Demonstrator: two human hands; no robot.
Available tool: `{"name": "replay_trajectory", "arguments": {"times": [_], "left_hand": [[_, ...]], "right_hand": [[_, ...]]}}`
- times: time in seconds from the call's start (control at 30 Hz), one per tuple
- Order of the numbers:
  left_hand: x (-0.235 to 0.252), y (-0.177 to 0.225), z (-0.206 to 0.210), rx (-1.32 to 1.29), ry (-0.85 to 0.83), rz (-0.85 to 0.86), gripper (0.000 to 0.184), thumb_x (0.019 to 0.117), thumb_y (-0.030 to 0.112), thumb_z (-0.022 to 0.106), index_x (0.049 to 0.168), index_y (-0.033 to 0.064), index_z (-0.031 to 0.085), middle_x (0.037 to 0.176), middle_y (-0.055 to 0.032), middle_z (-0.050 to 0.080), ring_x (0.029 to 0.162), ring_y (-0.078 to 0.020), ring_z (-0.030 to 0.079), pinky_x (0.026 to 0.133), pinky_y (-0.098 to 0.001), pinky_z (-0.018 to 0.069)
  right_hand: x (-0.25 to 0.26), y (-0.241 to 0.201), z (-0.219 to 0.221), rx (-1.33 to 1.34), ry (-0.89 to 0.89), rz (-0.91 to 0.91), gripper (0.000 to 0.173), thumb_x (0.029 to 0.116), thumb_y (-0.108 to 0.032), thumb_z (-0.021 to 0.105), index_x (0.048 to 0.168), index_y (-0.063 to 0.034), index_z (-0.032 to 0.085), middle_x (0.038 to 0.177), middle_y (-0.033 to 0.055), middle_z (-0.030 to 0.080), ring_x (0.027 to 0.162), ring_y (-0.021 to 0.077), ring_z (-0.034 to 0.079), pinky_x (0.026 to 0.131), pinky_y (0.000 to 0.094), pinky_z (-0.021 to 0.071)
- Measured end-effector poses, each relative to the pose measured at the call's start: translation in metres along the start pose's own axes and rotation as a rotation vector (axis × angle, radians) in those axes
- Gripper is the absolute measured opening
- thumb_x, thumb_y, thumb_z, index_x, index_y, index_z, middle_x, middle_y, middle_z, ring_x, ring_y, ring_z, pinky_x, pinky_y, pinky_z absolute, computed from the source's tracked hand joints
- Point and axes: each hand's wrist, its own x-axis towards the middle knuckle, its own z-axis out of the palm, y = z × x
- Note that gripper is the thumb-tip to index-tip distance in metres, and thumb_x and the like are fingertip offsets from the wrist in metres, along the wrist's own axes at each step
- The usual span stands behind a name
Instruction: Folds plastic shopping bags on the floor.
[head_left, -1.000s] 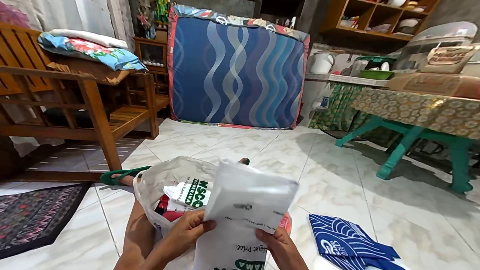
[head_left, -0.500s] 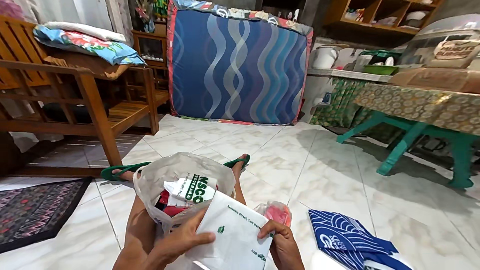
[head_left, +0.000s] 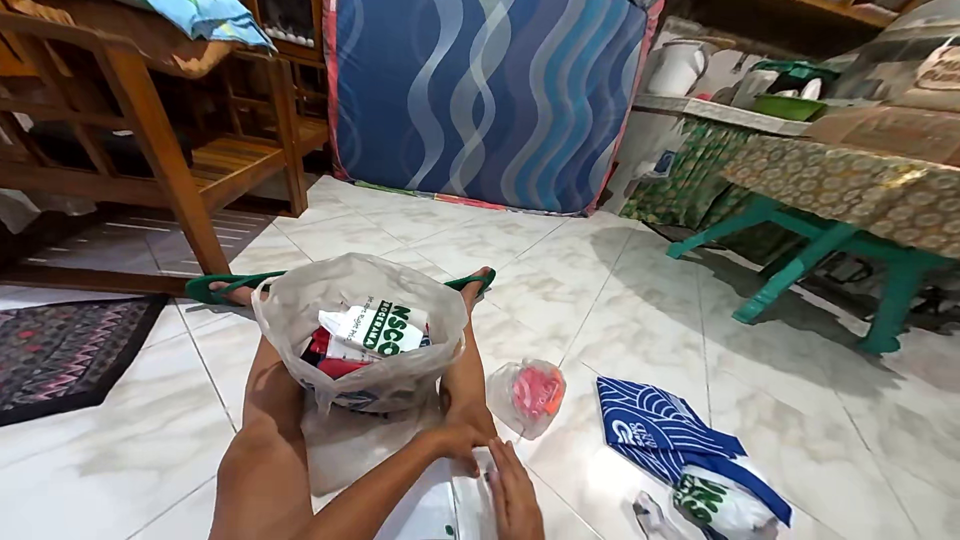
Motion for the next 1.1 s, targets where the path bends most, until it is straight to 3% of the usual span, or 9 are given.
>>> {"name": "replay_trajectory", "arguments": {"times": [0.13, 0.3, 0.4, 0.5, 0.6, 0.7, 0.83, 1.0, 1.1], "left_hand": [[-0.014, 0.029, 0.058, 0.031, 0.562, -0.143, 0.051, 0.1027, 0.005, 0.047, 0.153, -0.0008, 0.041, 0.154, -0.0233, 0.046, 0.147, -0.0389, 0.039, 0.122, -0.0542, 0.0258], [-0.023, -0.013, 0.169, 0.196, 0.991, 0.128, 0.067, 0.109, 0.048, 0.025, 0.15, 0.0017, 0.049, 0.156, -0.0149, 0.047, 0.146, -0.0338, 0.043, 0.118, -0.0604, 0.0302], [-0.033, -0.047, 0.174, 0.114, 0.953, -0.047, 0.064, 0.1087, 0.046, 0.028, 0.153, 0.0045, 0.045, 0.16, -0.0188, 0.04, 0.148, -0.0416, 0.036, 0.118, -0.0679, 0.0239], [-0.047, -0.076, 0.172, 0.004, 0.835, -0.194, 0.054, 0.1094, 0.032, 0.032, 0.155, 0.0049, 0.042, 0.161, -0.0199, 0.037, 0.15, -0.0451, 0.029, 0.12, -0.0679, 0.017], [-0.057, -0.094, 0.17, -0.007, 0.82, -0.223, 0.056, 0.1088, 0.032, 0.034, 0.155, 0.0005, 0.041, 0.16, -0.0236, 0.038, 0.149, -0.0446, 0.032, 0.12, -0.0635, 0.0219], [-0.066, -0.072, 0.15, -0.117, 1.014, -0.216, 0.063, 0.1061, 0.026, 0.041, 0.155, -0.0126, 0.027, 0.16, -0.0346, 0.028, 0.15, -0.0499, 0.027, 0.122, -0.0613, 0.023], [-0.077, -0.003, 0.139, 0.095, 1.13, 0.139, 0.079, 0.0962, 0.041, 0.058, 0.145, -0.0193, 0.04, 0.152, -0.0353, 0.041, 0.144, -0.0459, 0.041, 0.117, -0.0553, 0.0357], [-0.055, 0.028, 0.176, 0.342, 0.817, 0.362, 0.075, 0.0892, 0.033, 0.074, 0.146, -0.0081, 0.047, 0.154, -0.029, 0.044, 0.143, -0.0466, 0.042, 0.116, -0.0545, 0.0377], [-0.049, 0.024, 0.188, 0.228, 0.777, 0.197, 0.095, 0.0706, 0.008, 0.086, 0.151, -0.0103, 0.039, 0.158, -0.0321, 0.035, 0.146, -0.0496, 0.035, 0.117, -0.0595, 0.0342]], "right_hand": [[-0.028, 0.051, 0.049, -0.182, -0.071, 0.042, 0.049, 0.0986, -0.011, 0.048, 0.14, 0.0151, 0.052, 0.149, 0.0357, 0.045, 0.138, 0.0572, 0.043, 0.112, 0.0697, 0.0327], [-0.034, 0.033, 0.053, -0.402, -0.329, 0.072, 0.056, 0.101, -0.016, 0.048, 0.149, 0.013, 0.04, 0.159, 0.0288, 0.036, 0.15, 0.0462, 0.03, 0.122, 0.0629, 0.0191], [-0.032, 0.038, 0.07, -0.547, -0.262, 0.154, 0.055, 0.1038, -0.037, 0.044, 0.155, -0.0158, 0.047, 0.161, 0.0231, 0.037, 0.149, 0.0464, 0.032, 0.116, 0.0715, 0.0217], [-0.032, 0.052, 0.073, -0.355, -0.177, 0.275, 0.06, 0.099, -0.048, 0.052, 0.154, -0.0254, 0.048, 0.161, 0.0353, 0.024, 0.144, 0.062, 0.027, 0.105, 0.079, 0.0281], [-0.03, 0.062, 0.065, -0.002, -0.12, 0.432, 0.074, 0.096, -0.045, 0.061, 0.157, -0.0075, 0.04, 0.161, 0.0366, 0.024, 0.143, 0.0602, 0.03, 0.106, 0.0736, 0.034], [-0.024, 0.078, 0.045, 0.499, 0.059, 0.785, 0.068, 0.1046, -0.027, 0.054, 0.156, 0.0067, 0.027, 0.145, 0.0341, 0.048, 0.131, 0.0432, 0.052, 0.107, 0.0566, 0.0433], [-0.021, 0.1, 0.026, 0.777, 0.064, 1.008, 0.021, 0.1007, -0.01, 0.058, 0.116, 0.0038, 0.06, 0.09, 0.0129, 0.068, 0.076, 0.0157, 0.067, 0.07, 0.0328, 0.0576], [-0.019, 0.057, -0.008, 0.618, 0.234, 0.934, 0.009, 0.0964, 0.001, 0.058, 0.104, 0.0069, 0.059, 0.079, 0.0108, 0.062, 0.067, 0.0133, 0.06, 0.065, 0.0316, 0.053], [-0.026, 0.049, -0.056, 0.413, -0.077, 0.838, 0.015, 0.0949, 0.0, 0.061, 0.107, 0.0104, 0.061, 0.08, 0.0133, 0.065, 0.066, 0.0165, 0.063, 0.064, 0.0366, 0.0547]]}}
